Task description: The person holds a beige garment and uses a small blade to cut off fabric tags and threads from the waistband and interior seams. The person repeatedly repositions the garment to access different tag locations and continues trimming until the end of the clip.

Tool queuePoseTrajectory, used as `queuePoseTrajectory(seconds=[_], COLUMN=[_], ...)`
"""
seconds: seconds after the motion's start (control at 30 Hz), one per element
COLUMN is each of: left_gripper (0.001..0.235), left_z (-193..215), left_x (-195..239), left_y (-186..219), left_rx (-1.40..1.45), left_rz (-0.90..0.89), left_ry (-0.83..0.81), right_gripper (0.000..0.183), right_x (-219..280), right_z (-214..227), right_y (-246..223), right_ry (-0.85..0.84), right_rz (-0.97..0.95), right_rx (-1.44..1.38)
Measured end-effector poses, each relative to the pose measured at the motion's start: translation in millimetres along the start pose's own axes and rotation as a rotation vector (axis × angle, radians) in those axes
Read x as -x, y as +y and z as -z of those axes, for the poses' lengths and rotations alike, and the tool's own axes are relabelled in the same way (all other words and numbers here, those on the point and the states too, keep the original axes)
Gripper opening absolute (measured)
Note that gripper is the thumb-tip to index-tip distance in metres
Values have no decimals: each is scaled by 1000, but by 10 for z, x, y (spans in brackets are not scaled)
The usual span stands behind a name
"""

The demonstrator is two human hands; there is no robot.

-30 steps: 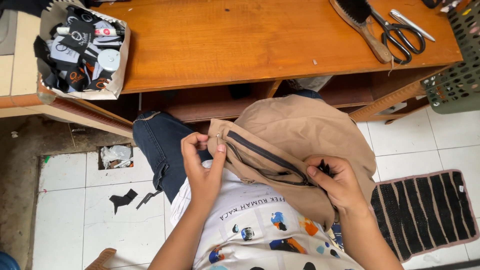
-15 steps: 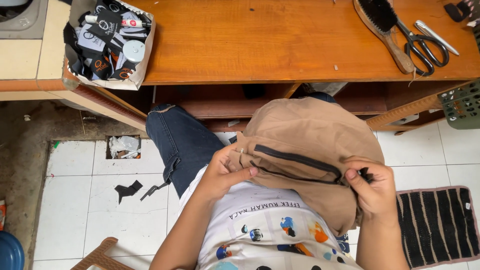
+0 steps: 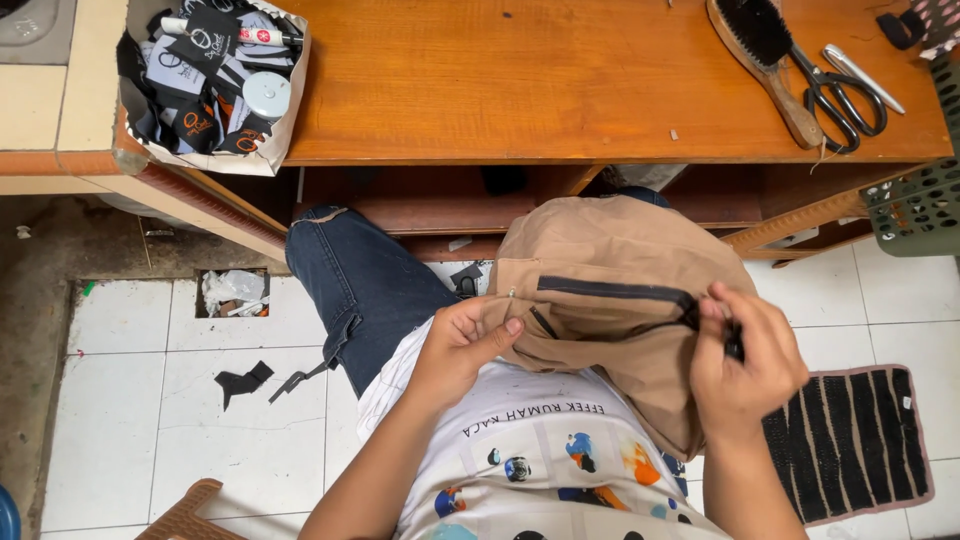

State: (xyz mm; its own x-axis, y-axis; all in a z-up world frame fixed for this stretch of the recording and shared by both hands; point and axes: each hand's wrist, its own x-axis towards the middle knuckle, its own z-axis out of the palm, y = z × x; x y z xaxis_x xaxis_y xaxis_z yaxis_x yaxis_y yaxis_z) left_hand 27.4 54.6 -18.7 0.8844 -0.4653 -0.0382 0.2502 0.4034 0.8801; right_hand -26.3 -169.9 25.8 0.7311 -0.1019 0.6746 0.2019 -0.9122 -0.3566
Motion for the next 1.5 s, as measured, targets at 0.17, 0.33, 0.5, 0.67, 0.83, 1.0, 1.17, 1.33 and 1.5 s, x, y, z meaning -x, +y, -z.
queuePoseTrajectory(seconds=[0.17, 0.33, 0.5, 0.67, 0.83, 1.0, 1.17, 1.33, 1.5], left_gripper=[20, 27, 30, 17, 3, 15, 21, 12, 29], left_z=[-6, 3, -58, -71, -56, -110, -162, -167, -175], left_x=[48, 69, 105, 87, 87, 73, 58, 40, 52], left_y=[-27, -31, 88, 67, -61, -14, 9, -31, -16], left_rx=[58, 143, -271, -315, 135, 355, 471, 658, 516], left_rz=[28, 40, -28, 158, 206, 352, 356, 405, 321], left_ry=[-72, -5, 0, 147, 204, 224, 261, 332, 289], right_gripper=[11, 33, 36, 23, 16, 6, 31, 24, 17], right_x=[70, 64, 129, 133, 95, 44, 183, 139, 96], right_z=[12, -218, -243, -217, -205, -158, -206, -203, -167], right_y=[-417, -526, -567, -630, -638, -640, -450, -487, -529], right_ry=[-66, -250, -383, -327, -345, -472, -549, -444, -347], right_rz=[349, 450, 463, 543, 573, 589, 540, 401, 211], right_rx=[-160, -13, -30, 11, -43, -128, -212, -404, -499])
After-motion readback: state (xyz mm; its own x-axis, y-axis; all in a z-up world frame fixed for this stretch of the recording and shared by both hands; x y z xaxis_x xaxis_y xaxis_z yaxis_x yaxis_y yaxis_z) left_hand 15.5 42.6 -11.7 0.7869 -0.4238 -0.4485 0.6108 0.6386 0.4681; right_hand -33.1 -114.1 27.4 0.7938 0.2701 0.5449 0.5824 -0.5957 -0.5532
